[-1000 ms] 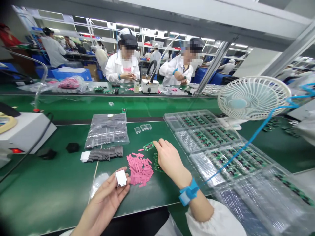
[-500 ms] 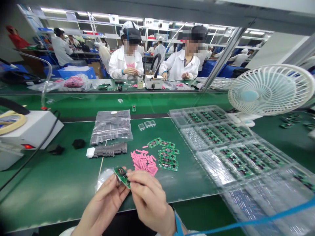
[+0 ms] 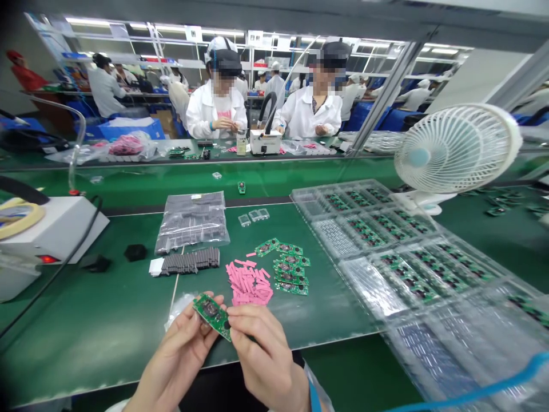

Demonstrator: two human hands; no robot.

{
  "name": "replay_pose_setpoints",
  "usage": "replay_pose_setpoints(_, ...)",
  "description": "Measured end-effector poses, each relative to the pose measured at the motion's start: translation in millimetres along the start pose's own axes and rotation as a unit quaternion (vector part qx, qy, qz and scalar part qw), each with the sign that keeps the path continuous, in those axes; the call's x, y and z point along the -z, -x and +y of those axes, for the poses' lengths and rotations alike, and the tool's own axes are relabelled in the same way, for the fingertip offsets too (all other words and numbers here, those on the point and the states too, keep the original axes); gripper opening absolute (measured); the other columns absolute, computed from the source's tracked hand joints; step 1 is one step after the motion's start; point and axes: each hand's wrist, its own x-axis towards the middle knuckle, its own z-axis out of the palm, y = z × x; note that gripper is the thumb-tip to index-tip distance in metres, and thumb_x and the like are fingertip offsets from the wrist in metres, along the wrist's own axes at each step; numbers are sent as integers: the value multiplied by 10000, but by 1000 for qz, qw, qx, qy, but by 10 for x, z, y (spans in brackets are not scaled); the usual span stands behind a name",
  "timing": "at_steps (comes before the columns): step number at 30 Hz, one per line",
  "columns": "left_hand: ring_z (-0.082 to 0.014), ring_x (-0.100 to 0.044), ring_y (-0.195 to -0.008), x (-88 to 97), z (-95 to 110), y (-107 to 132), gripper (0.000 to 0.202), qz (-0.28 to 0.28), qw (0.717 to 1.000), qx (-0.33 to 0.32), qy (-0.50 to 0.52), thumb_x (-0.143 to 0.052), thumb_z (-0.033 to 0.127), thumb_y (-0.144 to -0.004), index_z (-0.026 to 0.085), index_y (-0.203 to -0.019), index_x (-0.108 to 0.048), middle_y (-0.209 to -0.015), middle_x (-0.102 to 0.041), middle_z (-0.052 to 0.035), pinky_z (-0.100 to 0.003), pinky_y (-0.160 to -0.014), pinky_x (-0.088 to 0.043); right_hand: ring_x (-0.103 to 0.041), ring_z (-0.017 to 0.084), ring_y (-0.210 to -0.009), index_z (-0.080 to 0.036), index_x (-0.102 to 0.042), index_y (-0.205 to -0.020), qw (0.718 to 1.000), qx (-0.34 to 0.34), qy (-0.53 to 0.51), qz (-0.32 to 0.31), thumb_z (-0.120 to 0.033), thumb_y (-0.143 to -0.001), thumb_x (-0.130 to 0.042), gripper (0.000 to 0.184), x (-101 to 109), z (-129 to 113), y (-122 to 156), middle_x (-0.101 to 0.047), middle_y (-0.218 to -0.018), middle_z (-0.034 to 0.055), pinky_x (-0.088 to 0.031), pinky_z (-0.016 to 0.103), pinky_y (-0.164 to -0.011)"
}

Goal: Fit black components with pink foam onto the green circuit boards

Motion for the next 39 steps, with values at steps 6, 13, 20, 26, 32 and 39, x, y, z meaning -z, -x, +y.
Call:
replay_pose_setpoints(6, -232, -718, -987, -19, 4, 31, 271, 17, 995, -52, -79, -823, 269, -775, 166, -1011, -737, -1015, -778, -86, -306, -884, -570, -704, 239, -991, -131, -625, -1096, 996, 21, 79, -45, 80, -879, -521, 320, -4, -6, 26, -734, -947, 123, -591, 410, -804)
replay_pose_setpoints(13, -242, -710, -990, -89, 13, 67, 304, 45, 989, -79, -119, -825, 301, -761, 161, -1005, -710, -990, -765, -91, -319, -876, -563, -625, 256, -994, -149, -568, -1135, 990, -85, 38, -107, -85, -916, -588, 229, 40, -131, -122, -645, -1037, 132, -539, 434, -859)
replay_pose_setpoints(20, -192, -723, -908, -17, -93, 21, 352, 73, 967, -143, -200, -890, 251, -674, 192, -962, -696, -954, -761, -69, -267, -837, -568, -583, 219, -839, -159, -574, -989, 984, -93, 101, -110, -38, -930, -543, 137, -81, -150, -252, -633, -916, 86, -490, 390, -761)
replay_pose_setpoints(26, -152, -706, -822, 103, -49, 7, 216, 19, 936, -211, -280, -843, 231, -727, 247, -927, -763, -893, -715, -22, -225, -769, -572, -570, 202, -858, -177, -566, -1015, 982, -137, 27, -124, -53, -942, -552, 144, -18, -134, -257, -628, -926, 64, -473, 363, -788)
replay_pose_setpoints(32, -137, -610, -698, 86, 54, 16, 82, -46, 870, -326, -366, -826, 211, -742, 237, -760, -751, -734, -621, 1, -202, -642, -513, -575, 197, -892, -202, -578, -1046, 971, -173, -48, -158, -67, -962, -523, 168, 4, -164, -224, -633, -936, 49, -475, 353, -831)
replay_pose_setpoints(39, -169, -629, -745, 77, -8, 35, 134, -25, 861, -349, -369, -798, 179, -773, 245, -885, -765, -798, -634, -18, -248, -673, -520, -616, 187, -857, -224, -604, -976, 958, -231, -170, -31, -118, -956, -566, 114, -170, -95, -61, -632, -911, 39, -520, 317, -770)
